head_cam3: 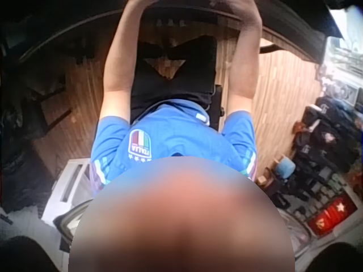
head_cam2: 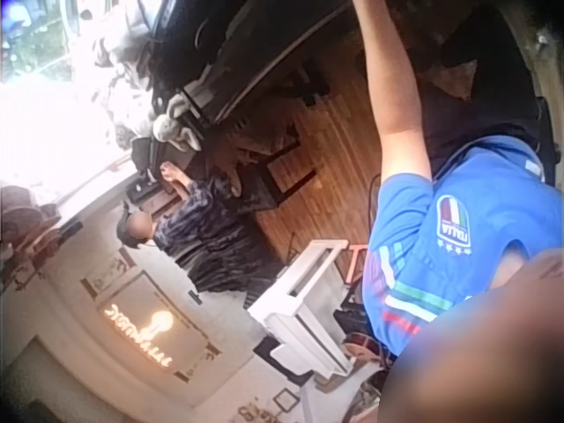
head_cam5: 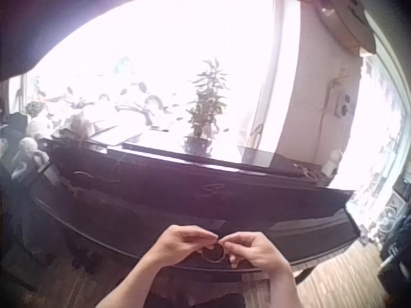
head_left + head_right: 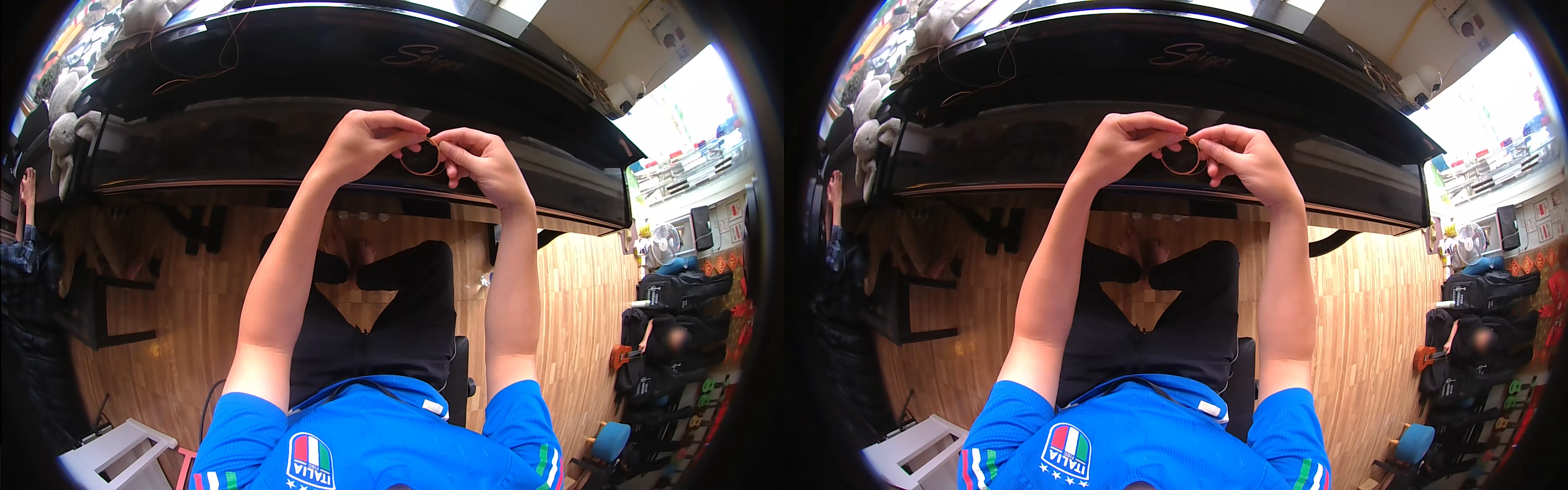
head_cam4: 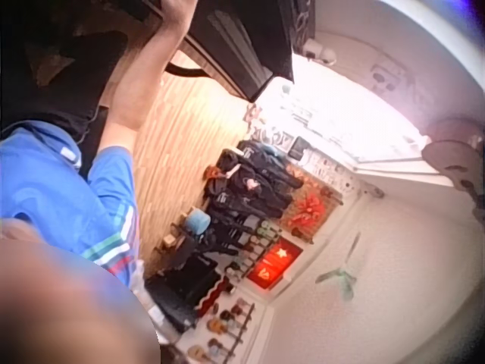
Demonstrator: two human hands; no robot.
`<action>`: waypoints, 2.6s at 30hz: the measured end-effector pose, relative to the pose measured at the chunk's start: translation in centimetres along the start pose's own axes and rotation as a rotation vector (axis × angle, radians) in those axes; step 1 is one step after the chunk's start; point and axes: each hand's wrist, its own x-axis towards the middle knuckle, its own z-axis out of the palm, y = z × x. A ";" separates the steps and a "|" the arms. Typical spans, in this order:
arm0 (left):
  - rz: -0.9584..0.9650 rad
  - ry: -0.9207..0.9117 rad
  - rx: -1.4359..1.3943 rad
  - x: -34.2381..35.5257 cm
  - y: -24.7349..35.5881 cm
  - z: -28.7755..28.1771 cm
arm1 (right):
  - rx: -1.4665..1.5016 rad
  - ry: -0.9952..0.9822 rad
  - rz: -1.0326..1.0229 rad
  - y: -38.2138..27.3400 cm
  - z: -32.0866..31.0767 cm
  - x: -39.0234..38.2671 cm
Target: The person manipulates a thin copper wire by hand, bending and twisting it into a looped shape. They repeatedly adjust the loop size and position, occasionally placing the wire on the piano surface to hold it while making further adjustments.
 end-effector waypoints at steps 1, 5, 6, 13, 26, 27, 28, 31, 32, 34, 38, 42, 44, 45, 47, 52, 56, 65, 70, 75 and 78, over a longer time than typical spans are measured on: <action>-0.002 -0.002 0.020 0.0 -0.1 0.0 | 0.030 0.002 -0.001 0.1 0.1 0.1; 0.065 -0.029 0.045 0.1 0.0 0.1 | 0.131 0.015 -0.036 0.8 0.3 0.4; 0.065 -0.021 0.029 0.1 0.1 0.1 | 0.152 0.020 -0.053 1.0 0.3 0.5; 0.030 -0.004 -0.039 0.2 0.1 -0.1 | 0.279 0.091 -0.136 2.0 0.5 0.1; 0.027 0.139 -0.307 0.0 0.2 -0.5 | 0.128 0.226 -0.279 1.9 2.1 1.7; 0.025 0.146 -0.303 0.1 0.2 -0.4 | 0.128 0.241 -0.293 2.1 2.4 1.8; 0.021 0.153 -0.299 0.1 0.2 -0.4 | 0.128 0.265 -0.311 2.5 2.6 1.8; 0.019 0.156 -0.263 0.2 0.2 -0.3 | 0.114 0.352 -0.379 3.3 3.2 1.8; 0.021 0.154 -0.248 0.1 0.2 -0.3 | 0.099 0.390 -0.412 3.3 3.6 1.8; 0.013 0.139 -0.254 0.0 0.0 -0.5 | 0.072 0.443 -0.452 3.2 4.3 1.6; 0.012 0.106 -0.246 0.1 0.1 -0.4 | -0.101 0.537 -0.484 4.4 4.2 2.2; -0.017 0.093 -0.282 0.2 0.1 -0.5 | -0.330 0.627 -0.559 3.6 4.7 2.6; -0.033 0.077 -0.337 0.2 0.1 -0.7 | -0.472 0.670 -0.650 2.9 5.1 2.7; -0.042 0.069 -0.364 0.2 0.1 -0.9 | -0.458 0.665 -0.671 3.0 5.0 2.9; -0.030 0.048 -0.386 0.2 -0.1 -1.0 | -0.434 0.656 -0.714 3.1 4.7 3.5; -0.045 0.071 -0.412 0.3 -0.1 -1.0 | -0.009 0.420 -0.471 3.1 4.1 2.8; -0.064 0.099 -0.410 0.3 0.0 -1.0 | 0.300 0.207 -0.359 2.6 2.5 2.2; -0.076 0.115 -0.416 0.3 0.0 -1.0 | 0.232 0.232 -0.375 3.1 2.6 2.4; -0.071 0.097 -0.413 0.3 -0.1 -1.1 | -0.009 0.388 -0.474 3.3 3.5 3.0; -0.054 0.088 -0.394 0.3 0.1 -0.9 | -0.046 0.569 -0.472 2.5 4.9 3.5; -0.043 0.086 -0.373 0.3 -0.1 -1.0 | 0.080 0.519 -0.385 2.3 4.8 3.7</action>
